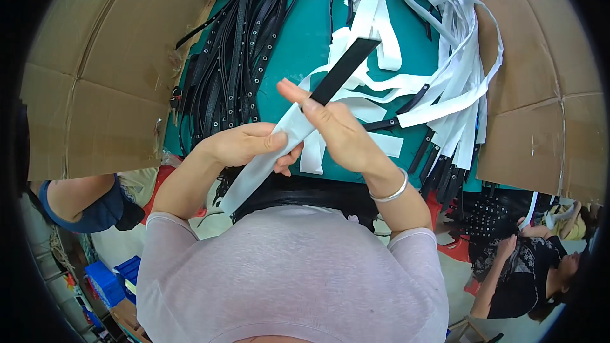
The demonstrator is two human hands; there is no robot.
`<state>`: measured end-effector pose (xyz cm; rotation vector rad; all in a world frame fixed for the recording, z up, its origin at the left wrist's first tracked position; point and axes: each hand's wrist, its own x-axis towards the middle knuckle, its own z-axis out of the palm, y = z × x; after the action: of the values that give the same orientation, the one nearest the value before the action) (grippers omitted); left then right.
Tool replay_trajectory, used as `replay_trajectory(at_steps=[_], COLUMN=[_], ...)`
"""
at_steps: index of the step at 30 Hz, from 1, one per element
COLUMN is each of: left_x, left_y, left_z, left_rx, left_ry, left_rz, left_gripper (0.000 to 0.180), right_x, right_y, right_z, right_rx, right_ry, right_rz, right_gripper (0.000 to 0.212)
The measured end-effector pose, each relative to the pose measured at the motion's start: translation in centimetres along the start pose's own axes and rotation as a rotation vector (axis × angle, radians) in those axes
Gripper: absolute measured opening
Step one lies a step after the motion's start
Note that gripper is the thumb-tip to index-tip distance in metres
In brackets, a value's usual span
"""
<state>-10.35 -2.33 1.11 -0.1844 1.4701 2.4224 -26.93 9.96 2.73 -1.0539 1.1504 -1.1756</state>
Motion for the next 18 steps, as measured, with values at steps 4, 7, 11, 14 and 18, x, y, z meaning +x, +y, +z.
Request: replay_trajectory(at_steps=[4, 7, 11, 14, 18], left_x=[1.5, 2.0, 2.9, 3.8, 6.5], left_y=[0.8, 1.6, 1.4, 2.2, 7.6], left_z=[-0.6, -0.9, -0.9, -1.3, -2.0], left_rx=[0.132, 0.098, 0.137, 0.24, 0.203], left_ry=[0.051, 0.1, 0.129, 0.137, 0.213], left_rz=[0.069, 0.025, -0.034, -0.018, 0.196], left_gripper=[0.038, 0.035, 0.037, 0.039, 0.036], right_x=[0.2, 1.3, 1.4, 1.3, 1.7], right_y=[1.8, 2.0, 1.9, 2.3, 5.4], right_z=[0.8, -0.7, -3.6, -3.6, 0.0], right_rx=[0.12, 0.401, 0.21, 0.335, 0.492], right_ry=[0.029, 0.44, 0.634, 0.611, 0.583], right_rz=[-0.09, -0.407, -0.467, -0.411, -0.276], right_gripper=[0.061, 0.055, 0.025, 0.019, 0.028])
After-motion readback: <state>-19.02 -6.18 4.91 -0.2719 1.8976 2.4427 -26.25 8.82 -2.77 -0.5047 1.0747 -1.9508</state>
